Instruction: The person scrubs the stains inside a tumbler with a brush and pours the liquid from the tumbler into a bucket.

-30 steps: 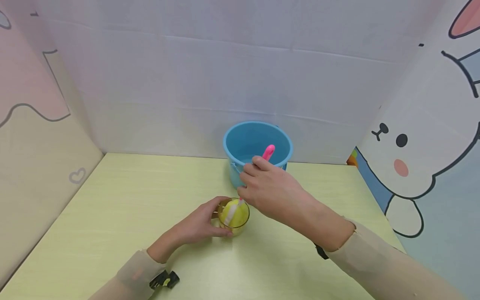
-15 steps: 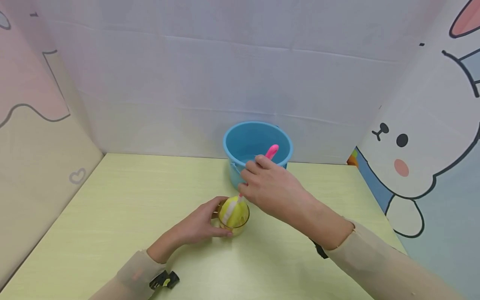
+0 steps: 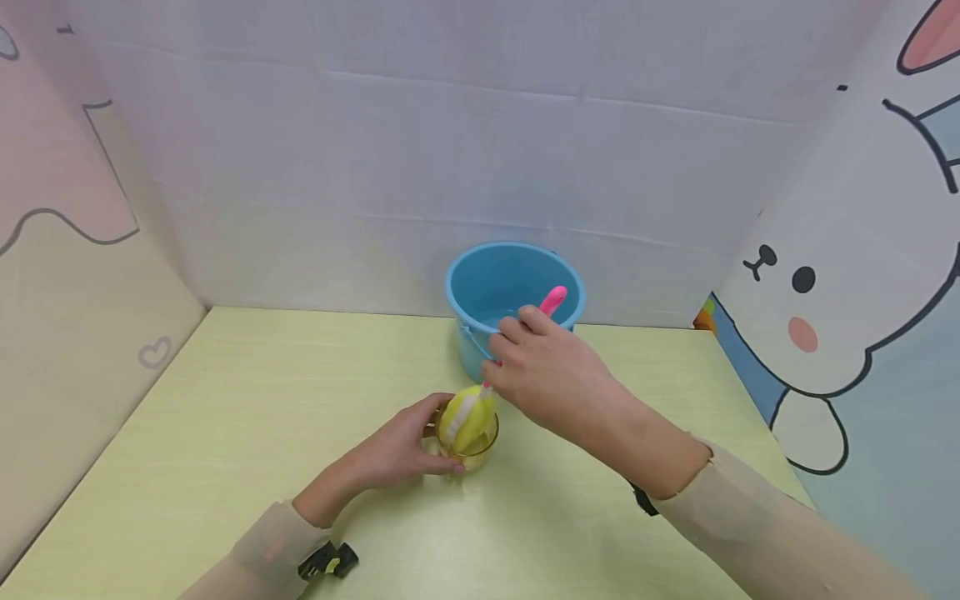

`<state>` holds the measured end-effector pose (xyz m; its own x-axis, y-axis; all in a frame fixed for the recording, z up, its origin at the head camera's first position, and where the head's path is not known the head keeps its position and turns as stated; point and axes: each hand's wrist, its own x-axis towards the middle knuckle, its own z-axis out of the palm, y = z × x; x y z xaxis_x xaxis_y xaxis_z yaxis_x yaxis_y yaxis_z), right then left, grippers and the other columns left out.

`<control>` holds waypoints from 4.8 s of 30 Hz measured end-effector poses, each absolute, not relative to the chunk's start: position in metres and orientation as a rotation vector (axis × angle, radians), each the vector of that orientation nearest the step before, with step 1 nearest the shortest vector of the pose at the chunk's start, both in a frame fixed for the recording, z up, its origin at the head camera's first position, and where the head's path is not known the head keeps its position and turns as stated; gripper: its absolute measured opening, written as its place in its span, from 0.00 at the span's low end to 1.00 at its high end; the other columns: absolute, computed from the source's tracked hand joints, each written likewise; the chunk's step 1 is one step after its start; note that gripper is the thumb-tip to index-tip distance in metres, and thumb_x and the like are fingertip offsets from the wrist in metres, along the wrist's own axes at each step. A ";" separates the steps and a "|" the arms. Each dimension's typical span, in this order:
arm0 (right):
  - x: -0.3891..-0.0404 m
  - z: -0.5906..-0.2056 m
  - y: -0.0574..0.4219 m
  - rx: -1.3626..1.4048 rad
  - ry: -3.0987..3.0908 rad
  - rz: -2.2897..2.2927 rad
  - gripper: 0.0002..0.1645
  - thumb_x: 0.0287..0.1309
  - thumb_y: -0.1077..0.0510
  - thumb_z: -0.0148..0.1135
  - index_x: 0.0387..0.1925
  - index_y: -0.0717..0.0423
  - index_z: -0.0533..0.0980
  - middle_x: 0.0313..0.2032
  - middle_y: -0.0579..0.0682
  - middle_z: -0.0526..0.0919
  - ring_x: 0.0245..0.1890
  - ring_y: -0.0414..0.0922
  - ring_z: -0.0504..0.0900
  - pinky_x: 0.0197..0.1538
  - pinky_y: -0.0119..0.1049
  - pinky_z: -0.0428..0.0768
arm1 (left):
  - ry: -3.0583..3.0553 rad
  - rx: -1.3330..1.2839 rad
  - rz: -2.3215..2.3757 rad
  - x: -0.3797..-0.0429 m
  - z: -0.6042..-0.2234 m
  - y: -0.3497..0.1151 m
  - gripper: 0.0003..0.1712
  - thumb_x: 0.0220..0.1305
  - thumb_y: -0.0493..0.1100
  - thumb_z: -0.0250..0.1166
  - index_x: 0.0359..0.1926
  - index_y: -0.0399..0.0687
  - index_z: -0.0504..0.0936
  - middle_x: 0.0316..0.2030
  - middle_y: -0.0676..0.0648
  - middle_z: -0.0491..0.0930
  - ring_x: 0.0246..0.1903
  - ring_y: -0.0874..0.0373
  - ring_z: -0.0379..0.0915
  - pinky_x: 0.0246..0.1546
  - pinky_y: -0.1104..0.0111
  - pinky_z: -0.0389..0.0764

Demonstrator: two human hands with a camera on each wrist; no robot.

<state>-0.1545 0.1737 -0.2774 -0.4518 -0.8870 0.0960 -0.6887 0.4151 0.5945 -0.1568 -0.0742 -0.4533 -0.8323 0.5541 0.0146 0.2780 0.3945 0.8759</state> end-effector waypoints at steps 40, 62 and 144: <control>-0.144 -0.259 0.186 1.315 -2.380 -0.728 0.31 0.47 0.50 0.87 0.56 0.43 0.87 0.41 0.49 0.85 0.43 0.51 0.76 0.51 0.48 0.73 | 2.391 0.726 1.382 -0.157 -0.451 -0.075 0.53 0.58 0.53 0.84 0.77 0.44 0.65 0.67 0.49 0.75 0.64 0.54 0.74 0.66 0.57 0.77; -0.140 -0.256 0.186 1.350 -2.426 -0.681 0.31 0.49 0.50 0.86 0.58 0.43 0.86 0.42 0.47 0.86 0.44 0.51 0.76 0.53 0.48 0.73 | 2.380 0.742 1.404 -0.157 -0.452 -0.074 0.53 0.57 0.51 0.84 0.77 0.44 0.65 0.67 0.49 0.74 0.63 0.54 0.74 0.66 0.58 0.77; -0.147 -0.260 0.198 1.233 -2.428 -0.660 0.21 0.51 0.57 0.85 0.46 0.47 0.85 0.31 0.50 0.76 0.38 0.50 0.73 0.45 0.46 0.70 | 2.383 0.739 1.391 -0.158 -0.456 -0.074 0.52 0.58 0.52 0.84 0.77 0.47 0.65 0.67 0.53 0.74 0.64 0.56 0.73 0.66 0.60 0.76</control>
<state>-0.1471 0.1979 -0.2603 -0.5668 -0.8192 0.0875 -0.6620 0.5161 0.5435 -0.1580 -0.0738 -0.4561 -0.8284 0.5600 0.0124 0.2862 0.4042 0.8687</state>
